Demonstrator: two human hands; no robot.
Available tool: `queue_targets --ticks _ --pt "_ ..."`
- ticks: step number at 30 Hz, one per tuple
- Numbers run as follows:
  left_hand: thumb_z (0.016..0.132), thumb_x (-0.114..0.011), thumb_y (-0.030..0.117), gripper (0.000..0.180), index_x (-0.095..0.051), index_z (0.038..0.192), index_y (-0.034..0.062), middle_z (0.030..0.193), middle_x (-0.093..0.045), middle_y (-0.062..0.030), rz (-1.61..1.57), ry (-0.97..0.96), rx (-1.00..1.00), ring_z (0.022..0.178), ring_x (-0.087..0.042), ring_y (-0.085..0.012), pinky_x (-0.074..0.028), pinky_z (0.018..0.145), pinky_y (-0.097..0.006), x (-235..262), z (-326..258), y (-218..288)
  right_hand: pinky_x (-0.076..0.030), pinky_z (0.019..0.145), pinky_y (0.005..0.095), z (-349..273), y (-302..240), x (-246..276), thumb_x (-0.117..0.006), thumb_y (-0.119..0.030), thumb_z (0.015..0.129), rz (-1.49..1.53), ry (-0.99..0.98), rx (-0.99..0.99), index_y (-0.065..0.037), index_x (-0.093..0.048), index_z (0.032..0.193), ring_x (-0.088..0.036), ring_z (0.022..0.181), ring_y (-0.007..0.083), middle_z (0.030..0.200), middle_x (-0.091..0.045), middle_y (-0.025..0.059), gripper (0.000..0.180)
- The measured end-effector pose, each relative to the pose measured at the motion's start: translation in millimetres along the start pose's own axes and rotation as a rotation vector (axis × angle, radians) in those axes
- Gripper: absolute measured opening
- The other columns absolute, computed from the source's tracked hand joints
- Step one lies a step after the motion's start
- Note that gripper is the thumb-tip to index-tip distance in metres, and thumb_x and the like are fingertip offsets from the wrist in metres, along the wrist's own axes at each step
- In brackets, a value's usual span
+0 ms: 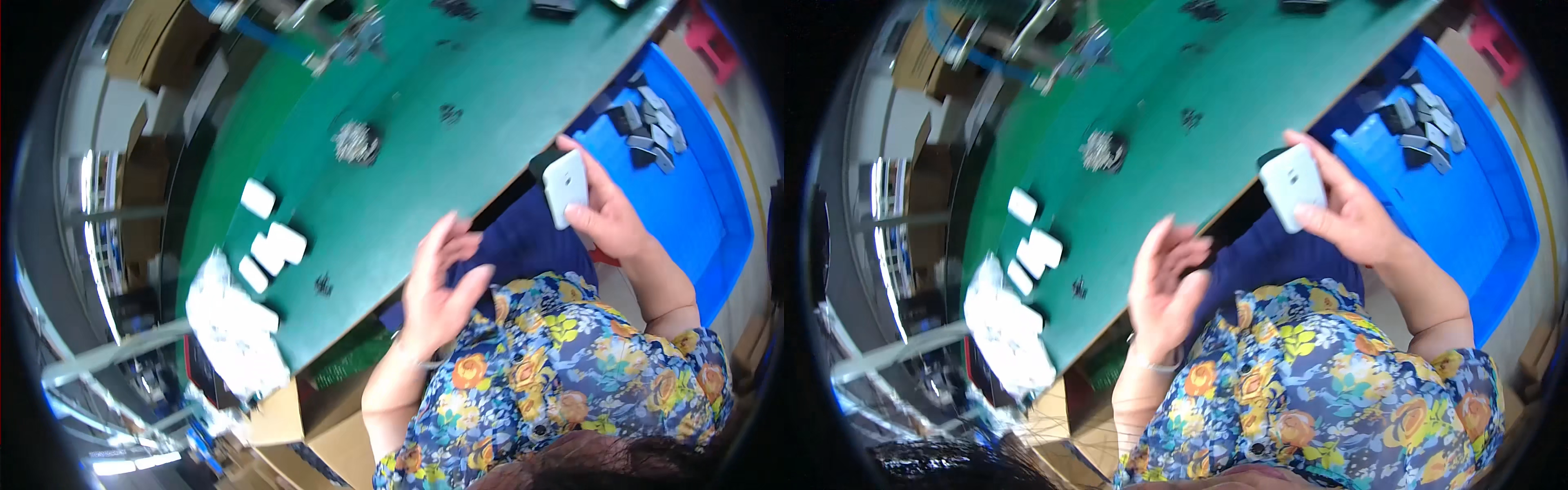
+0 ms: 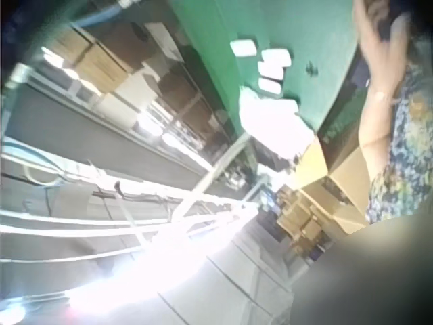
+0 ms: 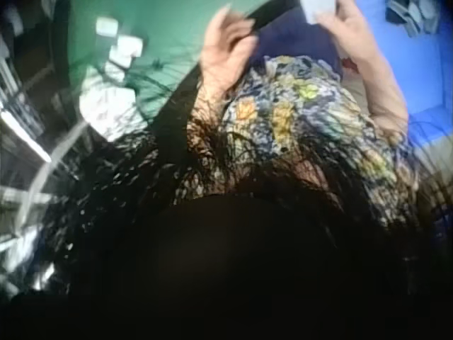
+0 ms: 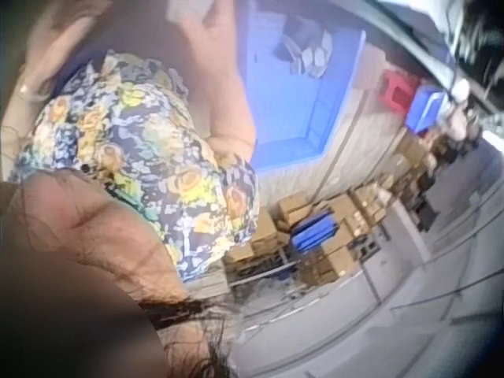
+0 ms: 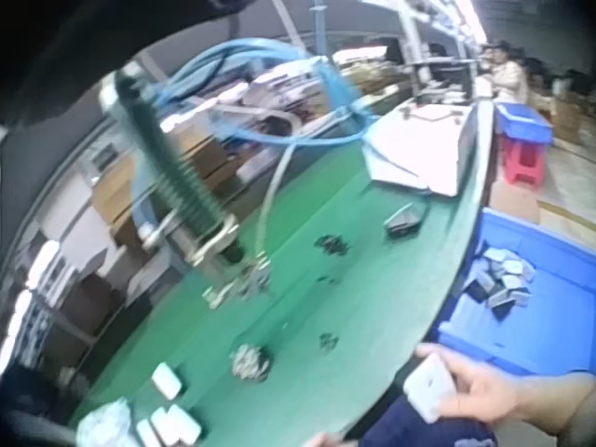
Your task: The person assembles small white electronic devices by inserting circuit boards into white plastic casings and securing them with screws. They use a handheld electric screwdriver to tighten the screws and place the finished units on the green workbench.
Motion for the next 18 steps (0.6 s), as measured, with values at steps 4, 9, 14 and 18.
queue_targets --ticks 4,9,14,18 --pt "0.080 -0.061 0.006 0.074 -0.015 0.138 0.0023 0.124 -0.041 -0.0164 -0.197 -0.023 -0.054 0.110 -0.048 -0.0226 -0.040 0.092 -0.035 -8.0 3.1 2.4 -0.039 0.091 0.0296 11.6 15.4 -83.8 -0.057 -0.005 0.083 0.094 -0.239 -0.072 -0.006 -0.023 0.137 -0.046 0.109 0.0153 0.120 -0.045 0.0086 0.064" --pt "0.088 -0.050 0.006 0.056 -0.023 0.136 0.0011 0.119 -0.046 -0.0114 -0.301 0.106 -0.070 0.106 -0.049 -0.0163 -0.040 0.090 -0.029 16.5 -16.8 -9.4 -0.043 0.086 0.0305 12.4 29.9 -120.2 -0.061 -0.005 0.081 -0.098 -0.364 -0.021 -0.009 -0.029 0.134 -0.051 0.100 0.0150 0.110 -0.049 0.0085 0.062" --pt "0.087 -0.050 0.005 0.050 -0.030 0.133 0.0006 0.118 -0.047 -0.0096 -0.313 0.200 -0.103 0.105 -0.049 -0.0145 -0.041 0.089 -0.028 28.8 -29.5 -19.2 -0.044 0.082 0.0298 10.2 38.5 -132.9 -0.062 -0.004 0.079 -0.159 -0.392 -0.018 -0.010 -0.031 0.132 -0.052 0.095 0.0142 0.101 -0.050 0.0068 0.061" --pt "0.085 -0.050 0.004 0.046 -0.036 0.129 0.0003 0.116 -0.049 -0.0085 -0.296 0.238 -0.082 0.102 -0.050 -0.0131 -0.042 0.087 -0.027 33.3 -32.2 -25.6 -0.044 0.077 0.0276 10.1 40.9 -133.7 -0.063 -0.005 0.078 -0.230 -0.387 -0.017 -0.009 -0.032 0.130 -0.053 0.089 0.0125 0.097 -0.050 0.0058 0.061"
Point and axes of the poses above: each hand's wrist, its own z-axis towards the middle knuckle, its own x-axis out of the back of the hand, y = z × x, the point moved 10 cm from there along z, towards the middle knuckle
